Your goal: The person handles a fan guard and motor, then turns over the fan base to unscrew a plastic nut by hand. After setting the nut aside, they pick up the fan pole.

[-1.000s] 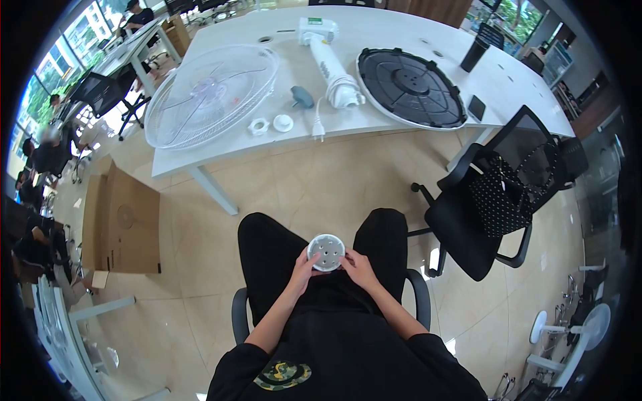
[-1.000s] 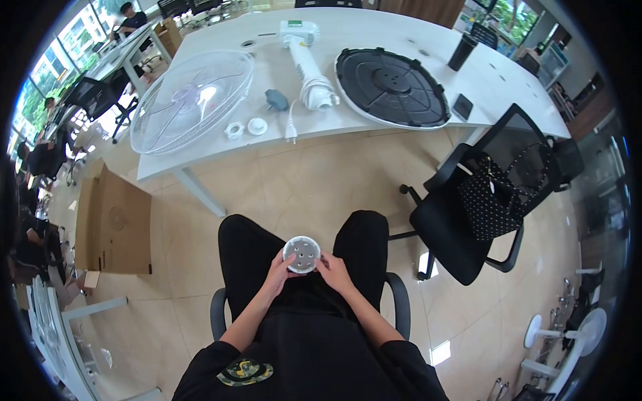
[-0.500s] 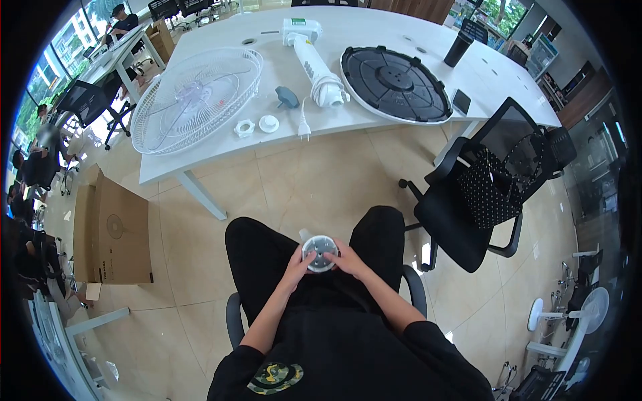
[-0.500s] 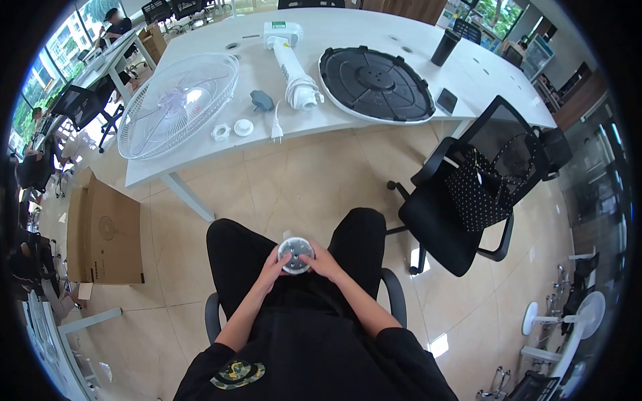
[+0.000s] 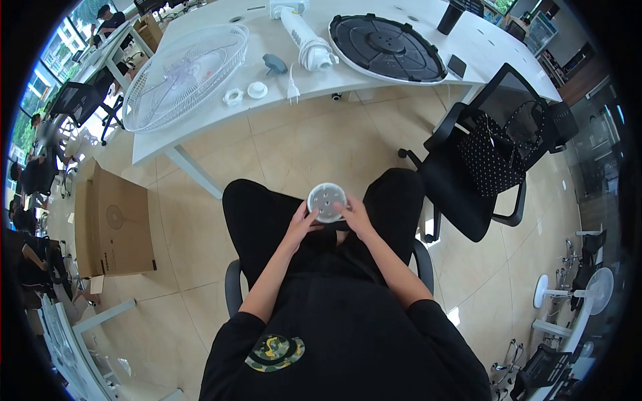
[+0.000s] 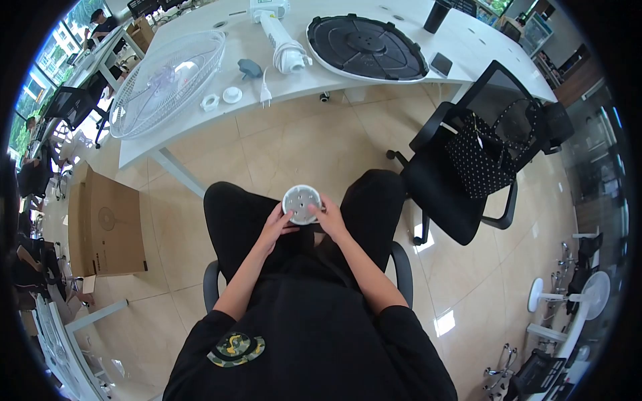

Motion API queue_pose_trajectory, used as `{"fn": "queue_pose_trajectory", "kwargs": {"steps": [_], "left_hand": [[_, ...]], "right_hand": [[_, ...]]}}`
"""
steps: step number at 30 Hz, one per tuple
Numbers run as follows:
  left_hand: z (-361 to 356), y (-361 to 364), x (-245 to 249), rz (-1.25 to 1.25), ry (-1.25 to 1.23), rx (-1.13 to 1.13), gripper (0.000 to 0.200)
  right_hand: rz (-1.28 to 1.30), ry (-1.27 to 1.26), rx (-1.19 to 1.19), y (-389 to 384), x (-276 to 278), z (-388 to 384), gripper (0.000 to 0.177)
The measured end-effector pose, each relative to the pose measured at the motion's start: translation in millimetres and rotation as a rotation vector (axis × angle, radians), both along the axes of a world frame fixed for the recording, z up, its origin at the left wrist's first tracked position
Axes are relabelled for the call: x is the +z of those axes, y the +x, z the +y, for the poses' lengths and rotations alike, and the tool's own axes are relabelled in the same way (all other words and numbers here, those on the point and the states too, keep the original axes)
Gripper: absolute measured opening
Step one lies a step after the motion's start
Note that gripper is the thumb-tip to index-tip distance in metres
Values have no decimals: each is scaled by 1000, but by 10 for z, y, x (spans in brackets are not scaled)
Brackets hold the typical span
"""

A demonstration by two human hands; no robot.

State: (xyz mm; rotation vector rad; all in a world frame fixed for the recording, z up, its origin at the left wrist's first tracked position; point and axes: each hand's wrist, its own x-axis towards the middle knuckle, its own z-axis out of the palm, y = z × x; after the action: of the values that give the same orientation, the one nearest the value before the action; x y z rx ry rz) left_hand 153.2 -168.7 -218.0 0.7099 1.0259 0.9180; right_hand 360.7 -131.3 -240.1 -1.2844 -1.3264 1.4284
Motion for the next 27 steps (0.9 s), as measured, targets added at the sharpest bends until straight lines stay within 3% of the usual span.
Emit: {"fn": "queue_pose_trajectory", "kwargs": {"steps": [5, 13, 17, 27], "left_hand": [[-142, 52, -35, 64, 100, -29, 56], [-227, 120, -166, 91, 194, -169, 43], [-224, 271, -286, 72, 180, -159, 41], [328, 450, -581, 69, -47, -101, 52]], "right_hand": [[273, 112, -272, 141, 418, -183, 39], [447, 186, -452, 369, 349, -259, 43], [394, 198, -441, 489, 193, -302, 42], [270, -111, -278, 579, -509, 54, 43]]}}
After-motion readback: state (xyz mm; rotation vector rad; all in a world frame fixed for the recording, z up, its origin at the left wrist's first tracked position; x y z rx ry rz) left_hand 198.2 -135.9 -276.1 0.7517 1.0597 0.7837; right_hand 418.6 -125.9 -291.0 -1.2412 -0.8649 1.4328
